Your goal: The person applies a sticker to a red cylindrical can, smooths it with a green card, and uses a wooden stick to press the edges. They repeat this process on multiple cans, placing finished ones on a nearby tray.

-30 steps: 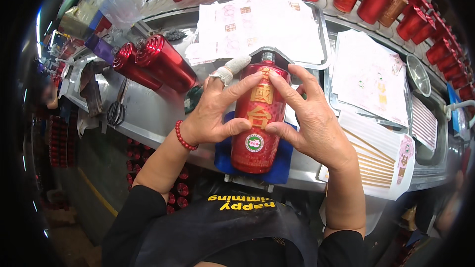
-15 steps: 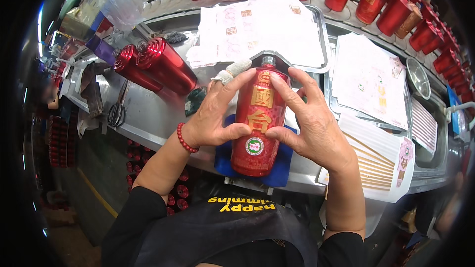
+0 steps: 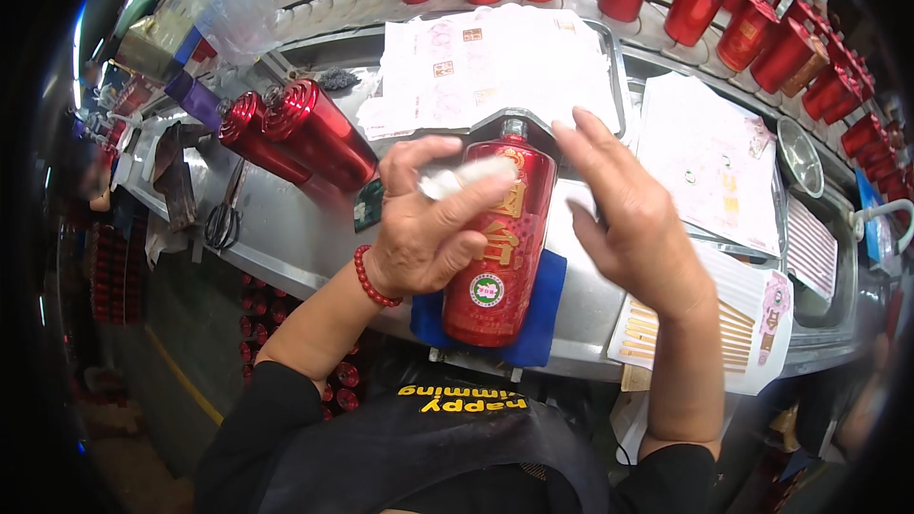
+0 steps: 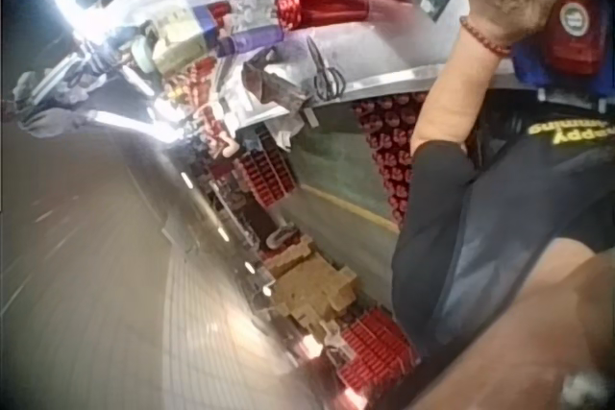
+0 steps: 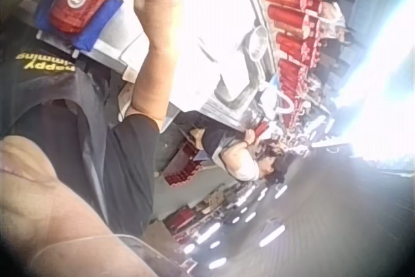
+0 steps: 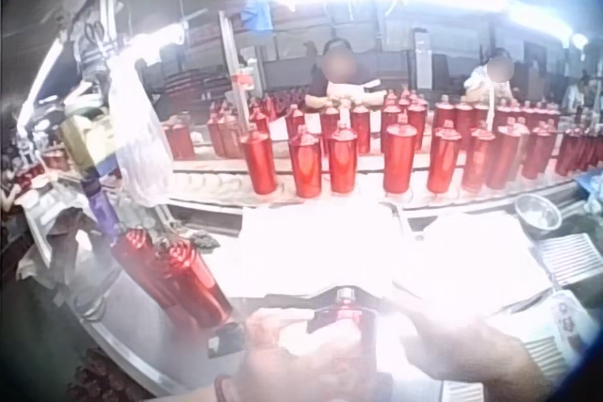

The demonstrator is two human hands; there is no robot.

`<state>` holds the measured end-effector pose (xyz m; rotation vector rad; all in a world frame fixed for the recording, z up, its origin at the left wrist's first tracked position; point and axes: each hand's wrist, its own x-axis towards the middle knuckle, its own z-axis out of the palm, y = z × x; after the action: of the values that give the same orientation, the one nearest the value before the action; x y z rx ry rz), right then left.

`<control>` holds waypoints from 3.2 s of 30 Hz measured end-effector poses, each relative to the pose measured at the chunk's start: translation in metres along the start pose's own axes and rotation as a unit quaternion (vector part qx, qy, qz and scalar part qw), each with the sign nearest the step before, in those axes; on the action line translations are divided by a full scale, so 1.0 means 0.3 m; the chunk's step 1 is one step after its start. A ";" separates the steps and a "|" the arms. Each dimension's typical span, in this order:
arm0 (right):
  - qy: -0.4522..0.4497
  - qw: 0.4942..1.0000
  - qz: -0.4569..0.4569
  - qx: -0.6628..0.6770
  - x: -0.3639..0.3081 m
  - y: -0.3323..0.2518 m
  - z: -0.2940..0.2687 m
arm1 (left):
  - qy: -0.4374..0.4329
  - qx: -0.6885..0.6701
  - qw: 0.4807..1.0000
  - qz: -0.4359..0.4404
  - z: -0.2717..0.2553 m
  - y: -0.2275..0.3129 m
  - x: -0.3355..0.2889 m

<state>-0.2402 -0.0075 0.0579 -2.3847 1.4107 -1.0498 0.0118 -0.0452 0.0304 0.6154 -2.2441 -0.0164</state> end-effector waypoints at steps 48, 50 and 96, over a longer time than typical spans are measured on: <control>0.258 0.767 0.333 0.483 -0.249 -0.039 0.276 | -0.070 -0.084 0.984 -0.138 0.034 0.124 -0.160; 0.262 0.749 0.313 0.521 -0.230 -0.043 0.239 | -0.091 -0.044 0.993 -0.067 -0.006 0.112 -0.105; 0.052 0.990 -0.123 0.052 -0.267 -0.217 0.108 | -0.041 -0.017 0.988 -0.147 0.031 0.186 -0.296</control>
<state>-0.1977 0.0871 0.0266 -2.5071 1.0791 -1.2882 0.0319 0.0410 -0.0266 0.9354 -2.2074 -0.2320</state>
